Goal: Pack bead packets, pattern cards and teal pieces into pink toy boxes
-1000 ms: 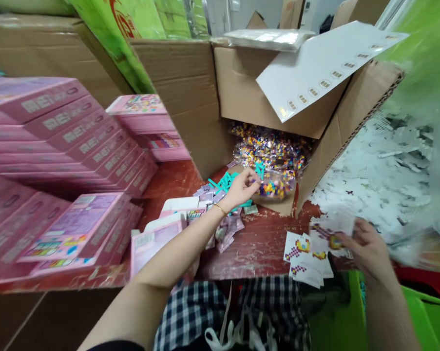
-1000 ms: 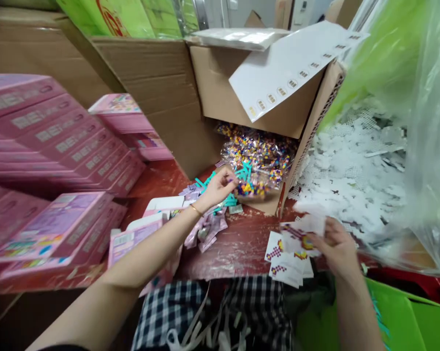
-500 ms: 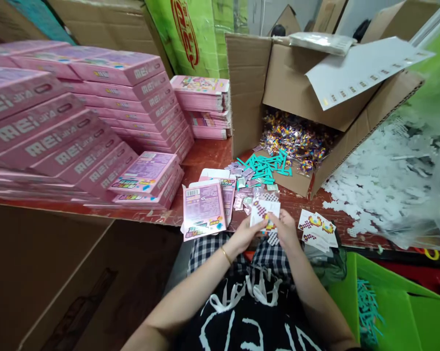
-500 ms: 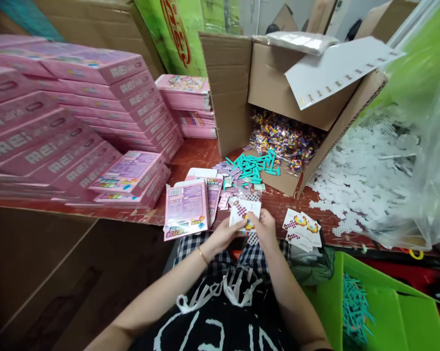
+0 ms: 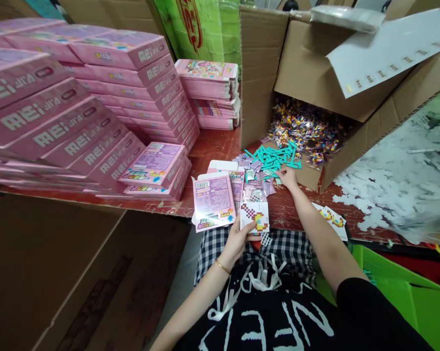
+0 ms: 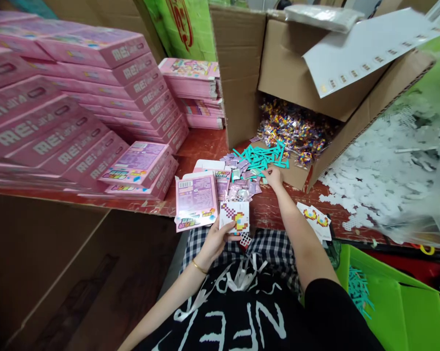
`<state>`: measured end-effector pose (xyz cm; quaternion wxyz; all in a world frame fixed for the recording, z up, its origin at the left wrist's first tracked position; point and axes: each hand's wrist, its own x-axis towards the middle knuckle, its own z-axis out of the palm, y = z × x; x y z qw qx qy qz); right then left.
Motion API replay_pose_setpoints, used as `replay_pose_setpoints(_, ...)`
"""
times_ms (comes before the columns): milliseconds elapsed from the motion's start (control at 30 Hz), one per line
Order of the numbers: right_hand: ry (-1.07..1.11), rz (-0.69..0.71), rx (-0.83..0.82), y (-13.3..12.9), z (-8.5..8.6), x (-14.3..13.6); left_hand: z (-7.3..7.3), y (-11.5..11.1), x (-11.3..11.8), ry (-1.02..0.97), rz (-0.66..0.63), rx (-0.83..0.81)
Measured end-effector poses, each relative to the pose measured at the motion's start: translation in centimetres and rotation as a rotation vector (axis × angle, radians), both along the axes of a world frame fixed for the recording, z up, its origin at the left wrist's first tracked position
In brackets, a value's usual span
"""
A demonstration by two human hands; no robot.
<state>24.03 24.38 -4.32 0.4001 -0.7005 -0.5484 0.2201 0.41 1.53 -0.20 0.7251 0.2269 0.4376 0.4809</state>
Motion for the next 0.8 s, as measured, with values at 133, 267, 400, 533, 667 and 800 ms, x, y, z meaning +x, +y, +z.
replay_pose_setpoints(133,-0.029,0.095,0.008,-1.5,-0.2,0.1,-0.2,0.1,0.1,-0.131,-0.022,-0.04)
replay_pose_setpoints(267,-0.131,0.163,0.292,-5.1,3.2,0.6,-0.3,0.3,0.3,-0.158,-0.03,-0.031)
replay_pose_setpoints(400,0.162,0.063,0.453,-11.0,8.0,-0.6,-0.3,0.4,0.7,-0.107,-0.036,-0.009)
replay_pose_setpoints(533,0.548,0.332,-0.017,-16.1,9.5,-3.4,-0.3,0.0,1.4,-0.081,-0.073,0.029)
replay_pose_setpoints(667,0.372,0.426,-0.115,-18.1,8.3,-5.7,0.1,-0.6,1.8,0.035,-0.081,0.068)
replay_pose_setpoints(800,0.11,0.333,0.153,-18.2,8.3,-6.2,1.1,-1.2,1.4,0.114,-0.095,0.069)
